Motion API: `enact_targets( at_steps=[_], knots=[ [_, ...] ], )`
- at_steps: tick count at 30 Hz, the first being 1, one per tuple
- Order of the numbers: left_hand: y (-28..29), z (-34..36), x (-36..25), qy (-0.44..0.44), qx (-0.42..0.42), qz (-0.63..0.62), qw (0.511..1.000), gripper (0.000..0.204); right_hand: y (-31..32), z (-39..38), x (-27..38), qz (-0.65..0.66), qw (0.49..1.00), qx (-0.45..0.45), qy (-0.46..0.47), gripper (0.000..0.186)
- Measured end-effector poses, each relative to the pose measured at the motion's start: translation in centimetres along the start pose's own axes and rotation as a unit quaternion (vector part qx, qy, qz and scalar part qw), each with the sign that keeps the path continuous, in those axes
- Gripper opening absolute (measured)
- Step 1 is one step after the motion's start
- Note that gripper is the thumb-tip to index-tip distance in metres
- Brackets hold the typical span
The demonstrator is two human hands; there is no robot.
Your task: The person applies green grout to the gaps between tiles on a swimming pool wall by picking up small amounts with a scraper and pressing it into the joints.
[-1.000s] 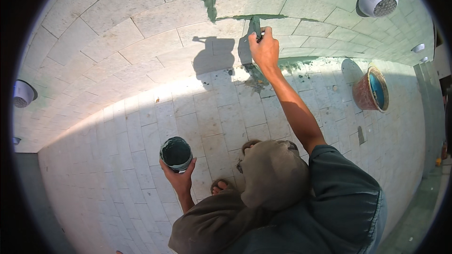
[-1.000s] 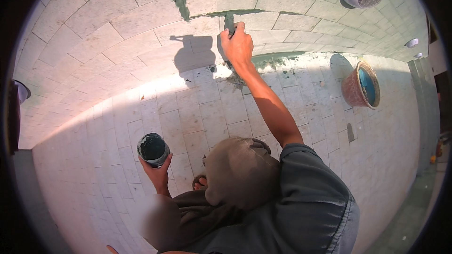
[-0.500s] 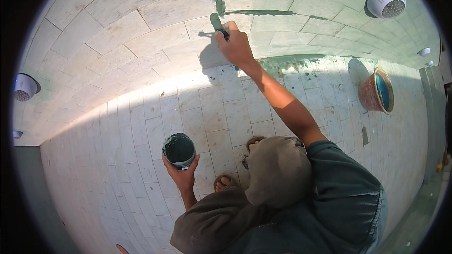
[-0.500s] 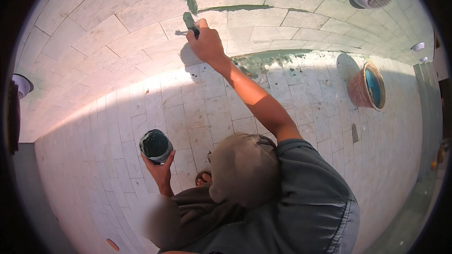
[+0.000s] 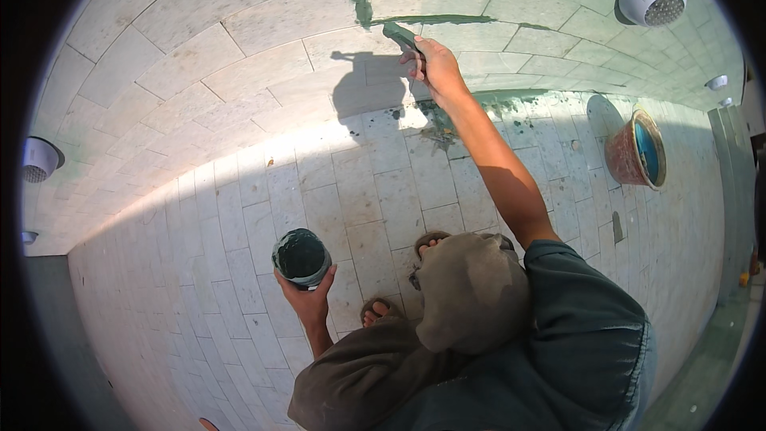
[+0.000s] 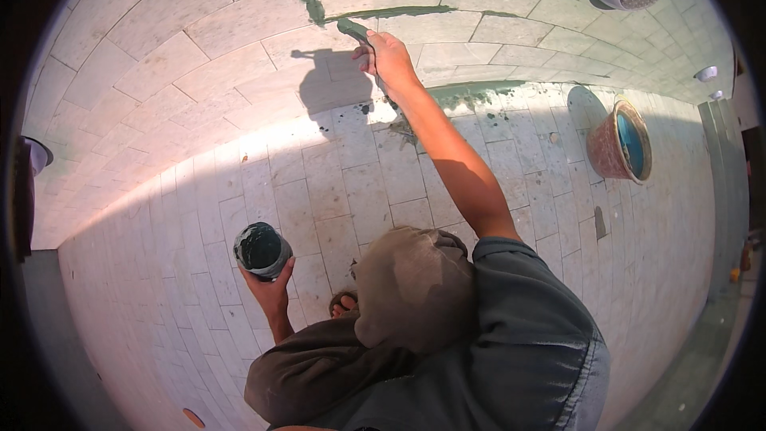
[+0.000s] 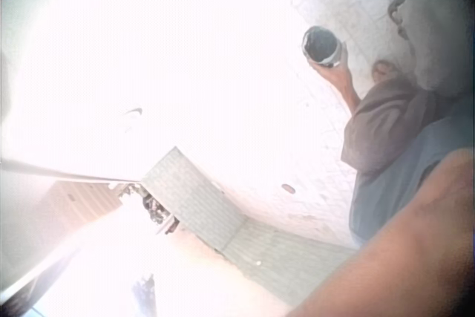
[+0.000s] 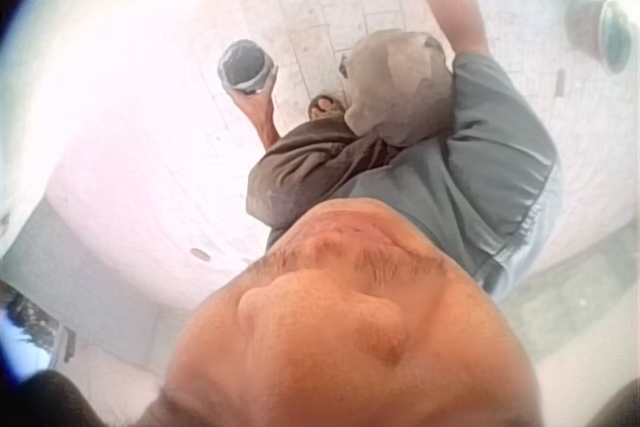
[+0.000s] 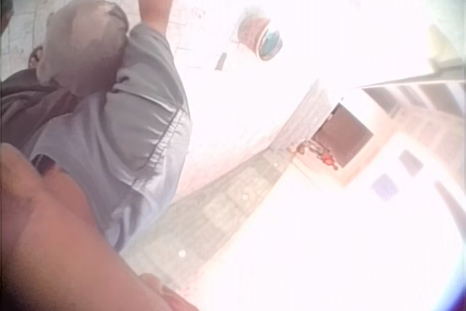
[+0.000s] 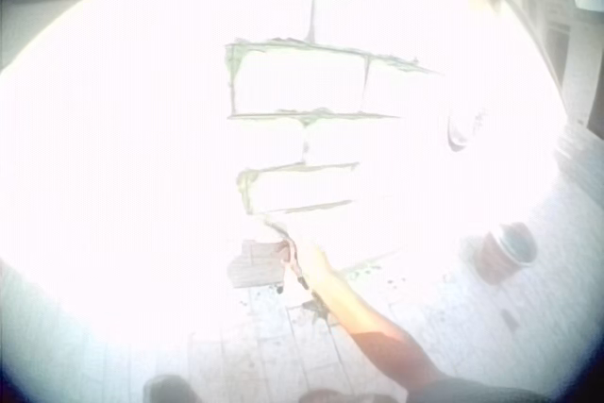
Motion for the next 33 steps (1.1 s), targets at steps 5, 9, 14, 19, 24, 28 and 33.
enact_targets(
  at_steps=[5, 9, 14, 19, 24, 28, 33],
  knots=[
    [0.2, 0.0, 0.1, -0.012, -0.011, 0.006, 1.0, 0.09, 1.0, -1.8, 0.5, 0.079, 0.993, -0.089, 0.014, 0.022],
    [0.2, 0.2, -0.1, -0.027, -0.008, 0.014, 0.999, 0.089, 1.0, -3.6, 2.3, -0.125, 0.941, -0.261, 0.176, 0.022],
    [0.0, 0.2, 0.2, -0.01, 0.0, 0.002, 1.0, 0.091, -1.0, -1.3, 0.6, -0.315, 0.865, -0.29, 0.262, 0.026],
    [0.4, -0.1, -0.1, -0.012, -0.01, 0.013, 1.0, 0.093, -4.4, -0.9, -0.5, -0.396, 0.849, -0.245, 0.251, 0.026],
    [0.8, -0.2, 0.1, -0.016, -0.01, 0.008, 1.0, 0.093, -7.6, -1.5, -1.0, -0.455, 0.817, -0.111, 0.337, 0.022],
    [0.8, -0.2, 0.0, -0.023, -0.014, 0.008, 1.0, 0.092, -7.8, -2.1, -1.3, -0.407, 0.844, -0.097, 0.334, 0.024],
    [1.1, -0.2, -0.1, -0.021, -0.023, 0.011, 0.999, 0.092, -4.4, -3.2, -0.3, -0.326, 0.876, -0.19, 0.3, 0.024]
  ],
)
Point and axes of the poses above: each hand's wrist, its own z-axis towards the middle knuckle, its own y-axis out of the back of the hand, x = y × z, the point moved 4 cm from there along z, towards the middle knuckle, and after that the axes turned 1 degree about x, right-handed, at the moved point
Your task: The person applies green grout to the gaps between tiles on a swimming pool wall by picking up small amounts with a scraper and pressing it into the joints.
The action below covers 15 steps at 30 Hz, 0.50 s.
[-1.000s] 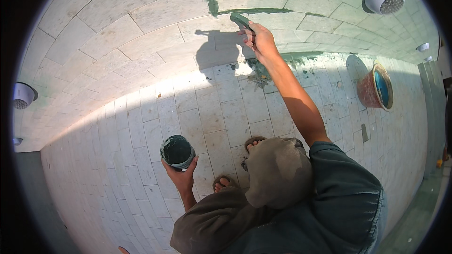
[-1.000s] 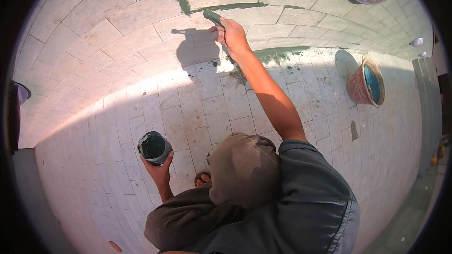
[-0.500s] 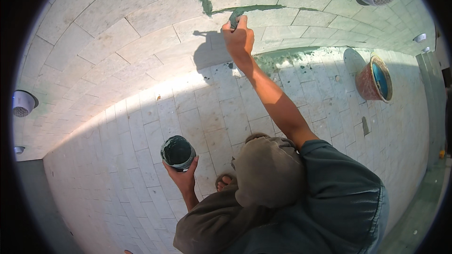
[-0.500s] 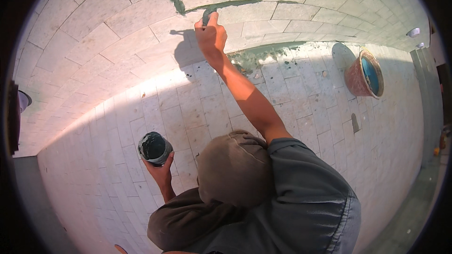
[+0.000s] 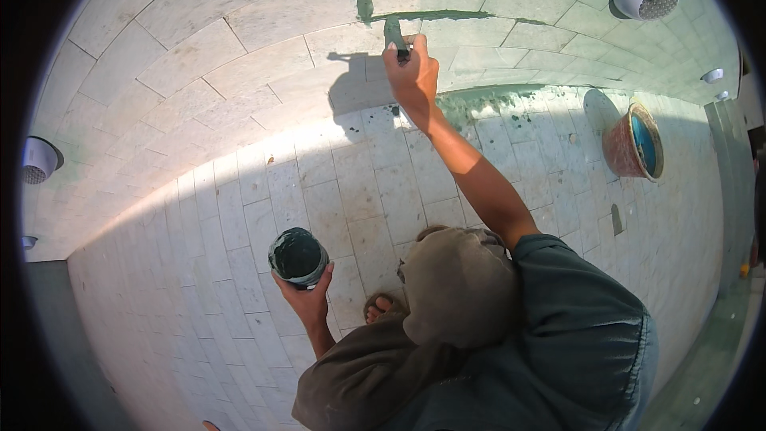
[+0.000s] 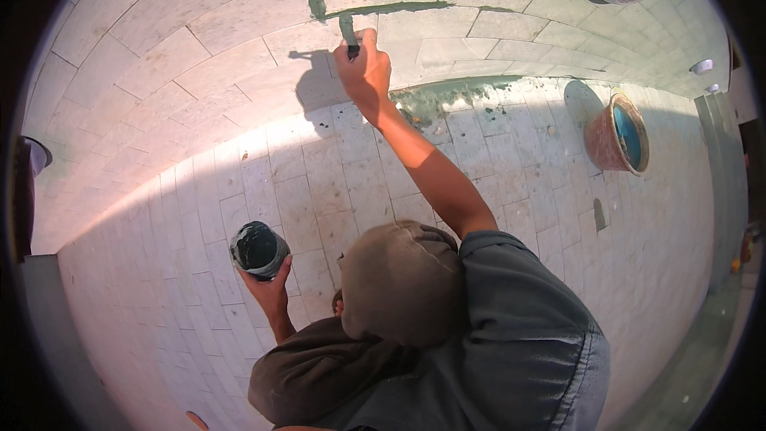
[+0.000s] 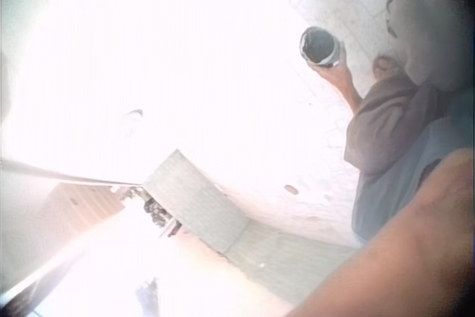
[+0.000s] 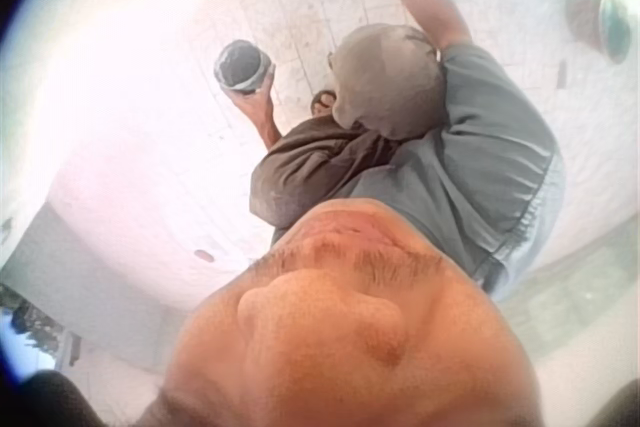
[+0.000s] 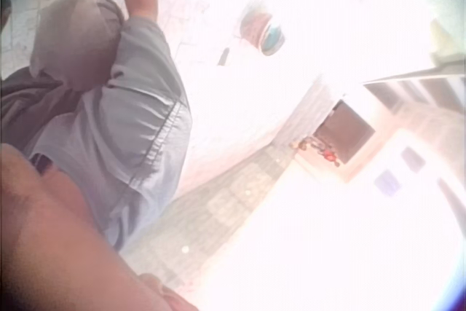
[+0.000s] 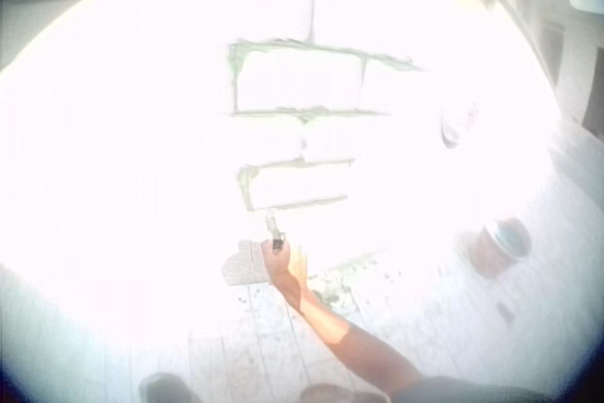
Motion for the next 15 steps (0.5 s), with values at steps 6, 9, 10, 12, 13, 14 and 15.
enact_targets(
  at_steps=[6, 9, 10, 12, 13, 14, 15],
  knots=[
    [-0.1, 0.2, 0.5, 0.002, 0.002, -0.014, 1.0, 0.089, 0.9, 0.7, -0.4, -0.102, 0.995, -0.01, -0.005, 0.022],
    [-0.3, 0.2, 0.4, 0.005, 0.017, -0.01, 1.0, 0.089, -0.8, 1.0, 0.2, -0.129, 0.991, 0.018, 0.043, 0.021],
    [-0.4, 0.2, 0.3, 0.005, 0.018, -0.008, 1.0, 0.089, -1.2, 1.4, 0.0, -0.131, 0.99, 0.02, 0.054, 0.02],
    [-0.5, 0.1, 0.2, 0.006, 0.017, -0.007, 1.0, 0.089, -1.8, 1.9, 0.0, -0.135, 0.987, 0.027, 0.08, 0.019],
    [-0.4, 0.1, 0.2, 0.006, 0.012, -0.003, 1.0, 0.089, -2.1, 1.8, 0.1, -0.133, 0.986, 0.05, 0.082, 0.019],
    [-0.3, 0.1, 0.2, 0.006, 0.008, -0.001, 1.0, 0.089, -2.2, 1.6, 0.1, -0.131, 0.985, 0.074, 0.084, 0.019],
    [-0.3, 0.1, 0.2, 0.006, 0.004, 0.002, 1.0, 0.089, -2.2, 1.5, 0.2, -0.129, 0.983, 0.096, 0.086, 0.018]
  ],
)
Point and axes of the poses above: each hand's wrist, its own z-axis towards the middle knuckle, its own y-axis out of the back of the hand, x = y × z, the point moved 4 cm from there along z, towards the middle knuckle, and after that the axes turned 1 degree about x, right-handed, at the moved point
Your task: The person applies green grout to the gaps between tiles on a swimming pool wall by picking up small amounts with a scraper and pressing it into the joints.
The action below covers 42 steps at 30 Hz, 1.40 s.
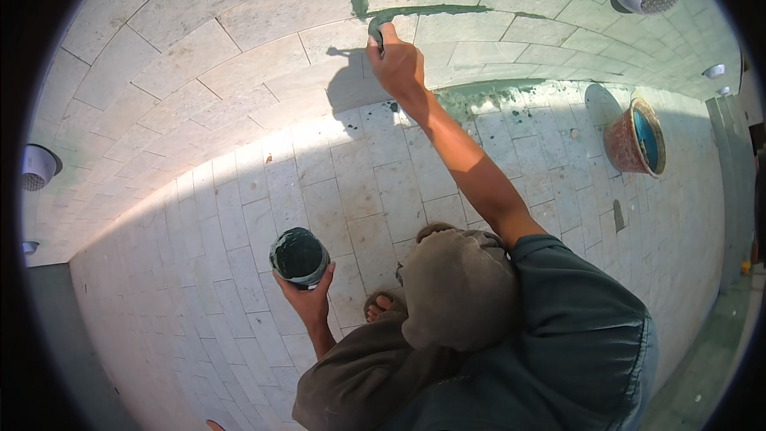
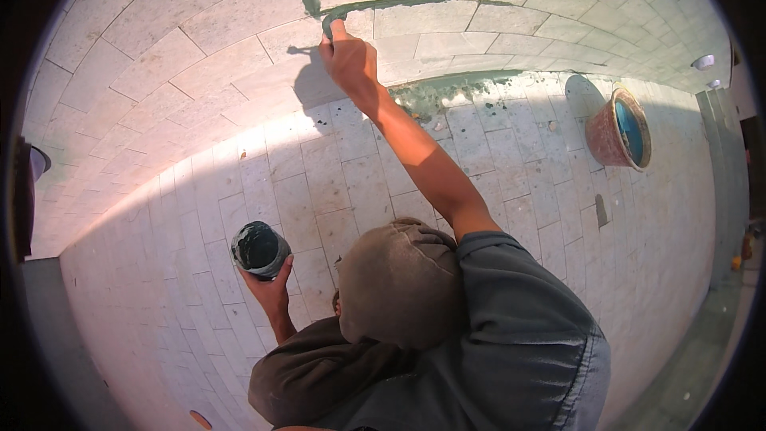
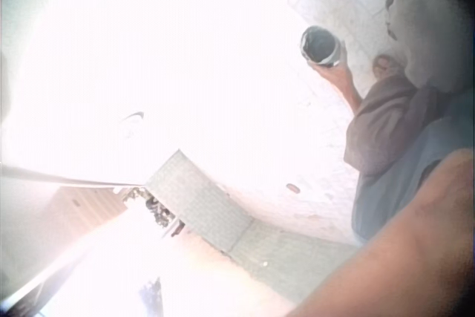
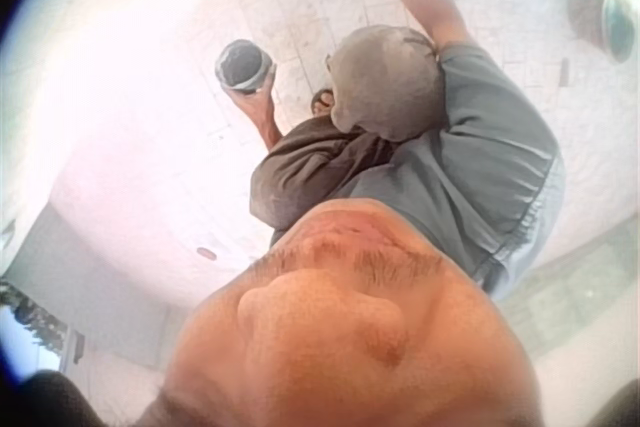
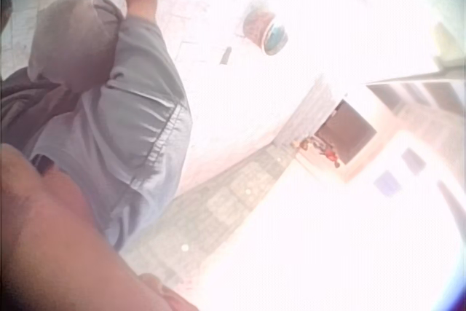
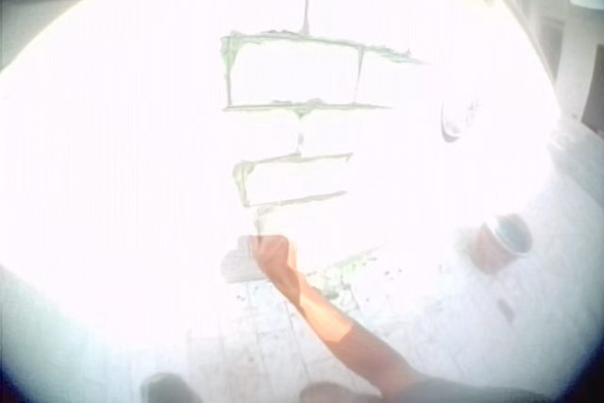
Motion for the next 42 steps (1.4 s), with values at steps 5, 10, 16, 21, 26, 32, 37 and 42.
enact_targets(
  at_steps=[5, 10, 16, 21, 26, 32, 37, 42],
  knots=[
    [-0.1, 0.1, -0.1, -0.003, 0.003, -0.005, 1.0, 0.09, 0.6, -1.1, 0.7, 0.02, 0.999, -0.015, 0.035, 0.018],
    [0.0, -0.1, -0.2, 0.004, 0.003, -0.007, 1.0, 0.092, 1.8, -1.2, -0.4, 0.087, 0.996, 0.015, -0.012, 0.023],
    [-0.1, -0.1, 0.0, -0.002, -0.007, -0.009, 1.0, 0.093, 4.7, -1.1, -3.9, 0.064, 0.987, -0.121, -0.082, 0.022],
    [-0.6, 0.1, -0.1, 0.011, -0.005, -0.018, 1.0, 0.093, 5.4, -1.5, -4.6, 0.048, 0.982, -0.135, -0.122, 0.022],
    [-0.7, 0.8, 0.9, -0.017, 0.025, 0.012, 0.999, 0.095, 2.0, -1.0, -1.1, 0.064, 0.998, 0.028, -0.001, 0.024],
    [0.6, 0.5, 1.9, -0.19, -0.006, 0.165, 0.968, 0.103, 0.5, -7.8, 8.4, 0.178, 0.894, 0.374, 0.173, 0.029],
    [0.6, 0.3, 0.7, -0.272, -0.005, 0.226, 0.935, 0.102, 3.5, -13.4, 14.2, 0.142, 0.748, 0.586, 0.278, 0.024],
    [0.2, 0.0, 1.3, -0.304, 0.04, 0.224, 0.925, 0.103, 2.1, -17.9, 14.4, 0.081, 0.75, 0.528, 0.389, 0.021]
  ],
)
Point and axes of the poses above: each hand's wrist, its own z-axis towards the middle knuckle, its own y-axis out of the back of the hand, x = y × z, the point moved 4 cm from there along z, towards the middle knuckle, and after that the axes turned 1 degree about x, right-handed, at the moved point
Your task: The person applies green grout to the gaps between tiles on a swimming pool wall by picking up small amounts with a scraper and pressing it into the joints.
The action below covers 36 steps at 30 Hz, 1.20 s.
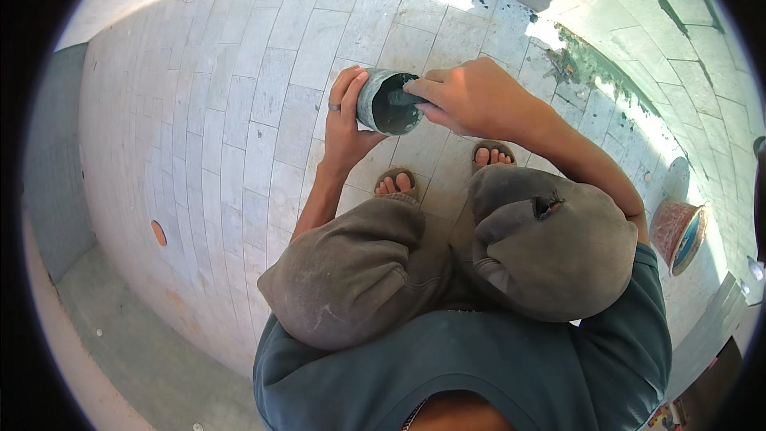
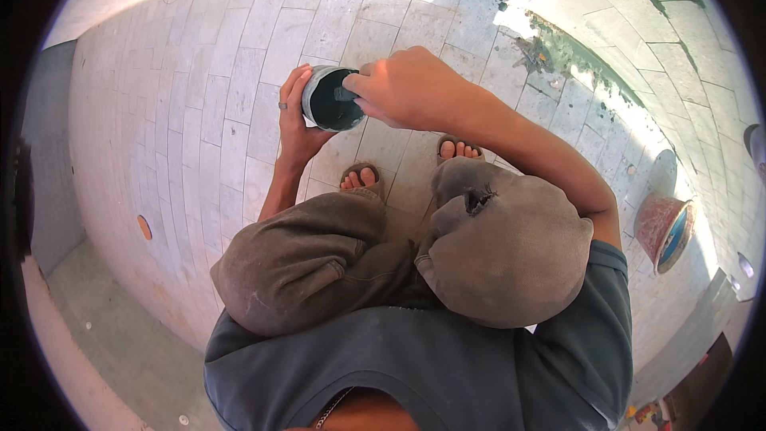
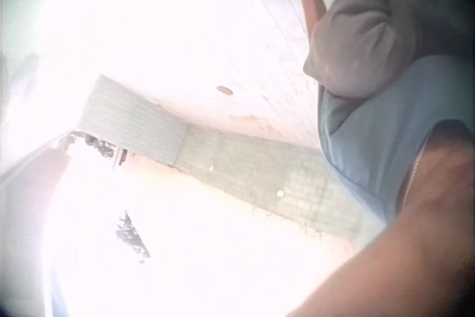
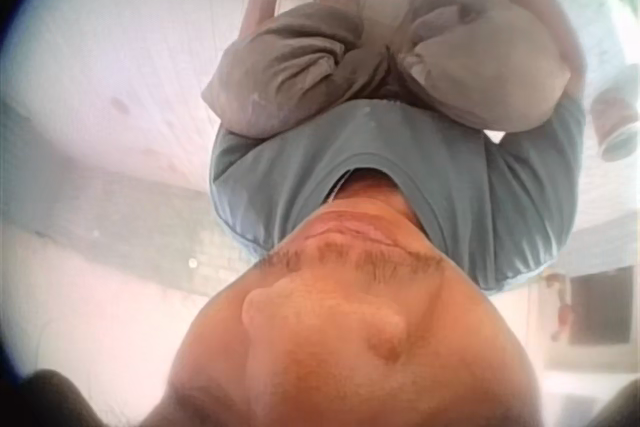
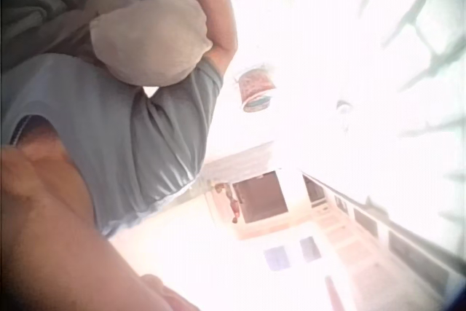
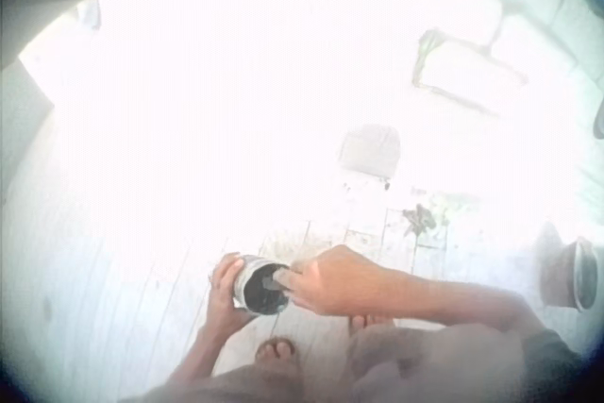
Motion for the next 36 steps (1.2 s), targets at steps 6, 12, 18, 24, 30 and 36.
enact_targets(
  at_steps=[6, 12, 18, 24, 30, 36],
  knots=[
    [-0.6, 0.0, -0.2, -0.01, 0.032, 0.01, 0.999, 0.098, -3.4, 1.0, 0.1, -0.021, 0.993, 0.105, -0.039, 0.023],
    [-0.9, -0.4, 0.2, -0.001, 0.043, 0.007, 0.999, 0.097, -5.2, 0.6, -0.7, 0.14, 0.986, 0.081, -0.049, 0.025],
    [-1.2, -1.1, 0.5, 0.063, 0.046, -0.012, 0.997, 0.1, -5.2, -0.4, -2.5, 0.323, 0.935, 0.078, -0.122, 0.027],
    [-1.1, -1.5, 0.4, 0.154, 0.007, -0.004, 0.988, 0.099, -4.5, -2.4, -3.9, 0.578, 0.775, 0.052, -0.251, 0.03],
    [-2.2, -2.7, 1.6, 0.232, -0.039, -0.106, 0.966, 0.101, -2.2, -5.6, -7.7, 0.691, 0.646, -0.178, -0.272, 0.037],
    [-1.3, -3.3, 1.8, 0.257, -0.045, -0.093, 0.961, 0.102, 5.8, -10.3, -14.4, 0.326, 0.685, -0.508, -0.409, 0.041]
  ],
)
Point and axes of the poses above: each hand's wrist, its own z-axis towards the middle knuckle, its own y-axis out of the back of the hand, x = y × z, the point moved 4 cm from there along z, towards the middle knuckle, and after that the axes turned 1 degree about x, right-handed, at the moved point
